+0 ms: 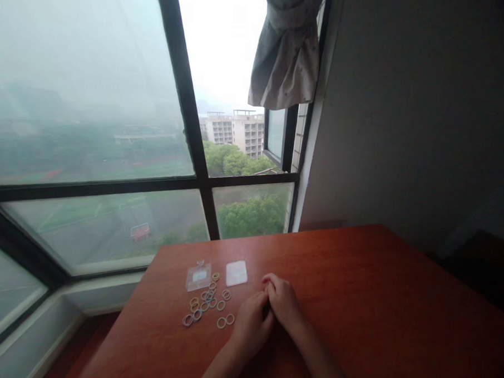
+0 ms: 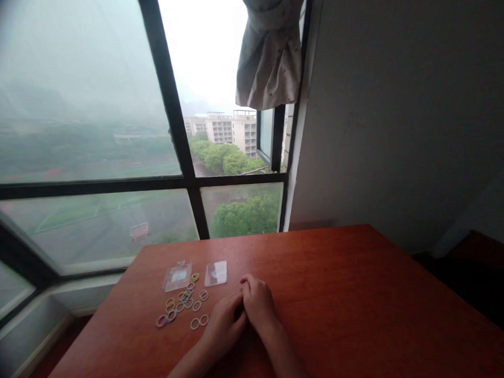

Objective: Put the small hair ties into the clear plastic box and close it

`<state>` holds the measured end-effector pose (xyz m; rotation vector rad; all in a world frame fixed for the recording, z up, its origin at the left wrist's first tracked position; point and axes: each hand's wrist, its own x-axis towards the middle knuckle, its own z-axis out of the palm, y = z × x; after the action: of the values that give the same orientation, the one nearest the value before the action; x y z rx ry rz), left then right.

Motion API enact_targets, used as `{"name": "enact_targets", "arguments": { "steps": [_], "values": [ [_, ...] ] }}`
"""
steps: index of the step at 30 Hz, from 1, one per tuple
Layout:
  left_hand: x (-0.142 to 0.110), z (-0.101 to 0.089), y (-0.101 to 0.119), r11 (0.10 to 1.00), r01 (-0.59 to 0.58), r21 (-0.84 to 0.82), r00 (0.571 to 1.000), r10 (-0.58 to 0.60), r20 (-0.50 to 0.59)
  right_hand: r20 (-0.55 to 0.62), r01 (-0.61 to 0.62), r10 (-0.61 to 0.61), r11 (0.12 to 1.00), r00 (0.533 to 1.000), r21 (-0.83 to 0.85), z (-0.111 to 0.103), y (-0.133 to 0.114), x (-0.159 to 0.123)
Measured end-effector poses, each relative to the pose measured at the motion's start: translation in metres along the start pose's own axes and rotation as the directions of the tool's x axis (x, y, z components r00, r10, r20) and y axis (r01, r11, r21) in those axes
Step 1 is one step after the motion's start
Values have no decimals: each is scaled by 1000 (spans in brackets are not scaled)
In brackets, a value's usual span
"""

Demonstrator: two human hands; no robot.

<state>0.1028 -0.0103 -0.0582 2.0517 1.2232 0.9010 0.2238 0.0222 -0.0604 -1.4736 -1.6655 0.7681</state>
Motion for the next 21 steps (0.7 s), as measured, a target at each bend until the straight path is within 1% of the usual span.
{"name": "enact_targets", "arguments": {
  "steps": [12,21],
  "values": [
    [1,2,-5,999,11,41,1000,-11,3,1,-3,3,1000,1000,-5,0,2,0],
    [1,1,-3,999,0,35,1000,0,5,4,1,-1,1000,1000,-2,-1,-1,-1]
  ]
}}
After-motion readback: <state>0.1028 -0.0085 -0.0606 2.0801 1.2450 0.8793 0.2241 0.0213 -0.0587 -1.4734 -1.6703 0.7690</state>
